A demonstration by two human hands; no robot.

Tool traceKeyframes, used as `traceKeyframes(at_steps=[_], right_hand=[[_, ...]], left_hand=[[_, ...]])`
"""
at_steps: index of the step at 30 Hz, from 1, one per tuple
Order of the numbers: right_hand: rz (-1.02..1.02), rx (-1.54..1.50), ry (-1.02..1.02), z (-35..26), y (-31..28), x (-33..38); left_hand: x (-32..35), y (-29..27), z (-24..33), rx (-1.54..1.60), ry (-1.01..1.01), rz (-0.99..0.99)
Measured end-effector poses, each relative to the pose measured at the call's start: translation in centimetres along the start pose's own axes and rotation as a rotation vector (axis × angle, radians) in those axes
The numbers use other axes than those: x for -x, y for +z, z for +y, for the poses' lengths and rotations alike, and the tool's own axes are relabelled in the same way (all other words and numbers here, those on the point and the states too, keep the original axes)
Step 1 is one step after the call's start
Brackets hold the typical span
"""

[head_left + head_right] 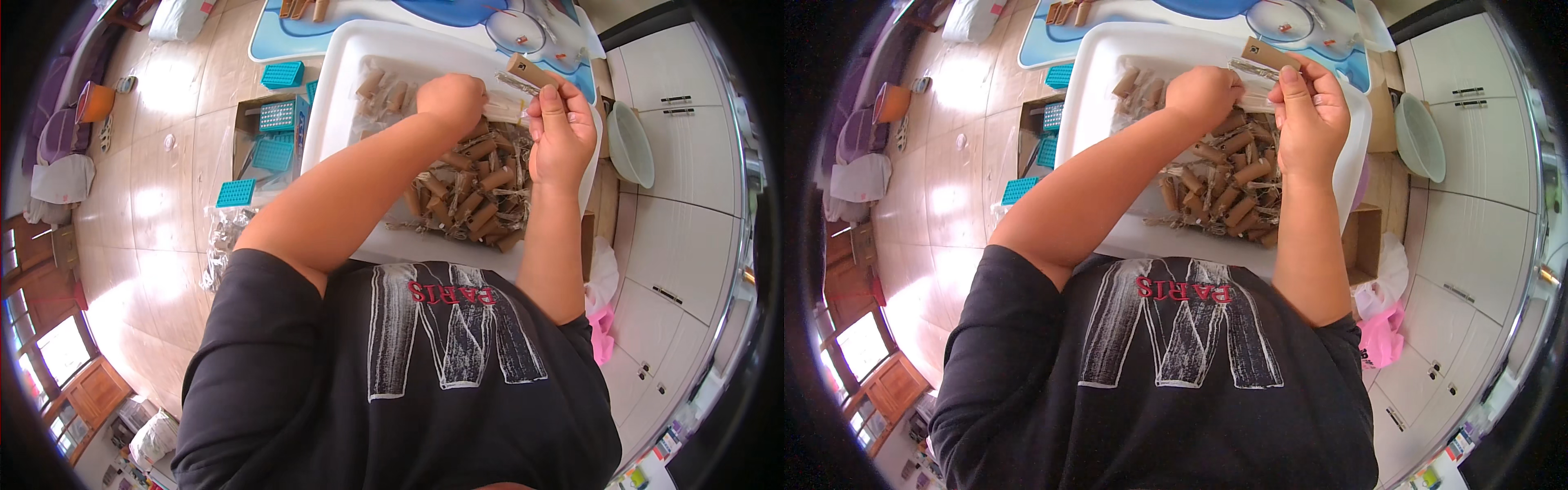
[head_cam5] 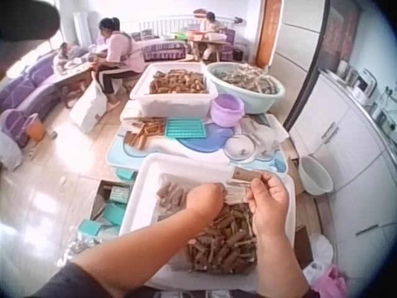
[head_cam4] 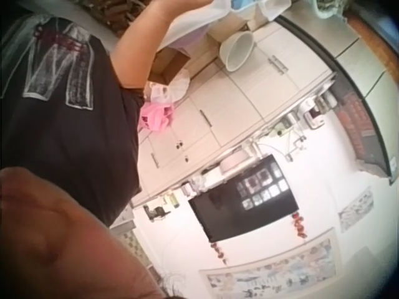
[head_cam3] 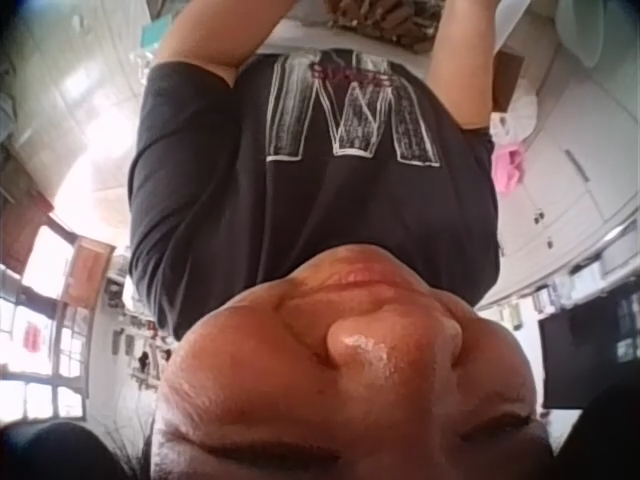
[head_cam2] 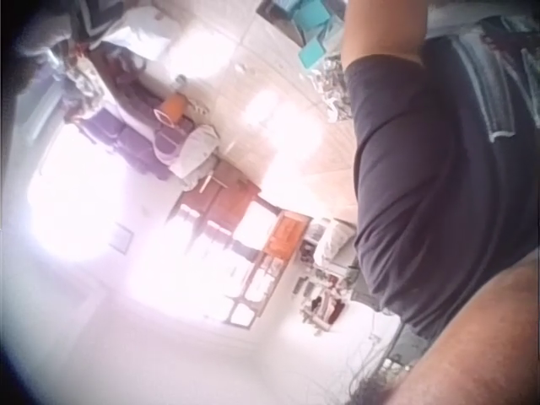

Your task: The person inserts small components into small plastic zip bags by hand, then organizes the filled bags in a plastic tray.

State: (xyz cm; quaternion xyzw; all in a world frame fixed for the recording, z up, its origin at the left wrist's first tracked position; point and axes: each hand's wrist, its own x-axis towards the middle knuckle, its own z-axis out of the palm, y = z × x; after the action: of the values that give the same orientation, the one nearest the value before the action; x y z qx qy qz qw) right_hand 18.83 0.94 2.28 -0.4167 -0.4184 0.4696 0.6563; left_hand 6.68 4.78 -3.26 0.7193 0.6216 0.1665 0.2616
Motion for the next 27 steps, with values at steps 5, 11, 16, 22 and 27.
traceKeyframes(at_steps=[5,11,16,22,27], right_hand=[[0.003,0.025,-0.003,0.3,-0.4,-0.1],[0.011,0.064,-0.04,-0.1,-0.6,0.0],[-0.029,0.102,-0.053,-0.2,-0.3,0.2],[-0.055,0.124,-0.045,-0.2,-0.7,0.2],[-0.108,0.23,-0.029,-0.2,-0.7,0.3]], left_hand=[[1.3,-2.2,-0.9,-0.219,0.149,-0.009],[4.2,-6.2,-2.4,0.394,-0.017,0.07],[5.8,-7.7,-3.1,0.915,-0.208,-0.056],[5.8,-8.2,-3.3,0.99,-0.138,-0.06],[5.8,-7.8,-3.6,0.925,-0.064,-0.043]])
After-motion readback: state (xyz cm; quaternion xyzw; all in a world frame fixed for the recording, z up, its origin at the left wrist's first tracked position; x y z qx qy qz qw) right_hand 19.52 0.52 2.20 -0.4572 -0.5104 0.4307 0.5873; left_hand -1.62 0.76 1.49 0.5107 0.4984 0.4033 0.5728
